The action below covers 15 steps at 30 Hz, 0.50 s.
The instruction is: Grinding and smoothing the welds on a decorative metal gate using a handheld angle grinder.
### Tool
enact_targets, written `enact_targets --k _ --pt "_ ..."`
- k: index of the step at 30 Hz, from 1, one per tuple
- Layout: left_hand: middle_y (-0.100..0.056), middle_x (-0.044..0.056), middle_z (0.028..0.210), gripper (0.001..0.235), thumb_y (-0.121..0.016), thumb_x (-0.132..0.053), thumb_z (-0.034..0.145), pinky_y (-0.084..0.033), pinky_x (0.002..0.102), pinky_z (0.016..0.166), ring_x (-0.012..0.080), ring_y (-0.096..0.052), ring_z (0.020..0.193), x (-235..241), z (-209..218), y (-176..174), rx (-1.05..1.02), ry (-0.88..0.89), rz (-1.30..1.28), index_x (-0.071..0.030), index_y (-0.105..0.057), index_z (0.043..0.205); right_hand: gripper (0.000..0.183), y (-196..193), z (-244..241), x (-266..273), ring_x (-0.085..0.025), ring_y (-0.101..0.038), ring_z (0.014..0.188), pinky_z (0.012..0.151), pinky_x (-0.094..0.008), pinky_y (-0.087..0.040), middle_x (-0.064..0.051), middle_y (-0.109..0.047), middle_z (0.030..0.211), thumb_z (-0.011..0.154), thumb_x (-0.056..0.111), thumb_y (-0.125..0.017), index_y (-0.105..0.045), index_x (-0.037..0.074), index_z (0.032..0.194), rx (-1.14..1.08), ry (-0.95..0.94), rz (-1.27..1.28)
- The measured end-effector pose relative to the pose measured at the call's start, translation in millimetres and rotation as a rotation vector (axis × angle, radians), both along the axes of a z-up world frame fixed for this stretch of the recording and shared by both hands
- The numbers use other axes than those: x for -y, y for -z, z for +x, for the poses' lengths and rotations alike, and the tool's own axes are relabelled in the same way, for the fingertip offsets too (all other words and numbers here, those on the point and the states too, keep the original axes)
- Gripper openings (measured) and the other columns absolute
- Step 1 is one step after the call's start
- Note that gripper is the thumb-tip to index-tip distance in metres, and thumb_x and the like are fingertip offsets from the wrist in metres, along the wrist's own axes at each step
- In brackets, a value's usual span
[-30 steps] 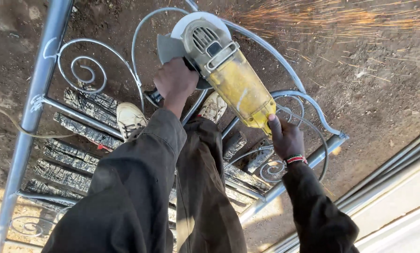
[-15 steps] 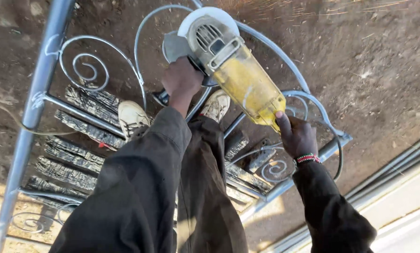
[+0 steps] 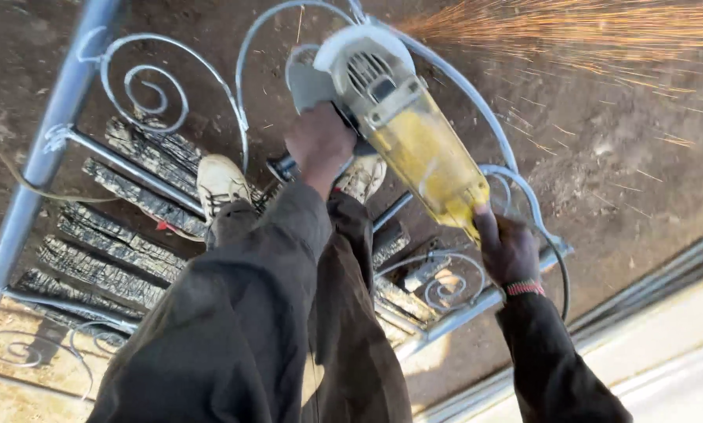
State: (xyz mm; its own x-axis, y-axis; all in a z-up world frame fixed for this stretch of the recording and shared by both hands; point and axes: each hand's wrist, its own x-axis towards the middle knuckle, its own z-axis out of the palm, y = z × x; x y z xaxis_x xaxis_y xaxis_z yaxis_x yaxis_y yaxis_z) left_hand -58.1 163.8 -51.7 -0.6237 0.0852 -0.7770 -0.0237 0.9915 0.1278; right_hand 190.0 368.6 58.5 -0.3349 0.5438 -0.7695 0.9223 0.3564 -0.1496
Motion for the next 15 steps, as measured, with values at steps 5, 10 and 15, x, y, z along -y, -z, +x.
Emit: enact_targets --k 5,10,15 --pt "-0.074 0.017 0.088 0.027 -0.053 -0.015 0.084 -0.059 0.049 0.076 0.0424 -0.075 0.092 -22.8 -3.4 -8.9 -0.014 -0.006 0.025 -0.006 -0.077 0.094 0.072 29.1 26.4 -3.4 -0.055 -0.064 0.093 0.078 -0.060 -0.045 -0.031 -0.066 0.076 0.106 0.071 -0.044 -0.076 0.010 0.085 -0.037 0.027 0.035" --pt "-0.075 0.020 0.087 0.026 -0.057 -0.013 0.085 -0.059 0.051 0.077 0.0449 -0.075 0.091 -41.7 -12.4 -20.5 -0.023 0.049 0.089 -0.005 -0.079 0.095 0.075 -1.4 15.0 3.1 -0.057 -0.065 0.096 0.077 -0.062 -0.044 -0.033 -0.066 0.075 0.104 0.070 -0.042 -0.075 0.006 0.085 -0.020 0.097 0.024" --pt "-0.076 0.021 0.089 0.027 -0.055 -0.010 0.086 -0.059 0.053 0.080 0.0470 -0.074 0.093 -56.9 -12.4 -33.1 -0.055 0.053 0.060 -0.004 -0.079 0.097 0.077 1.1 14.7 -22.4 -0.057 -0.064 0.095 0.079 -0.064 -0.046 -0.034 -0.066 0.076 0.104 0.075 -0.046 -0.078 0.008 0.086 -0.017 0.035 0.093"
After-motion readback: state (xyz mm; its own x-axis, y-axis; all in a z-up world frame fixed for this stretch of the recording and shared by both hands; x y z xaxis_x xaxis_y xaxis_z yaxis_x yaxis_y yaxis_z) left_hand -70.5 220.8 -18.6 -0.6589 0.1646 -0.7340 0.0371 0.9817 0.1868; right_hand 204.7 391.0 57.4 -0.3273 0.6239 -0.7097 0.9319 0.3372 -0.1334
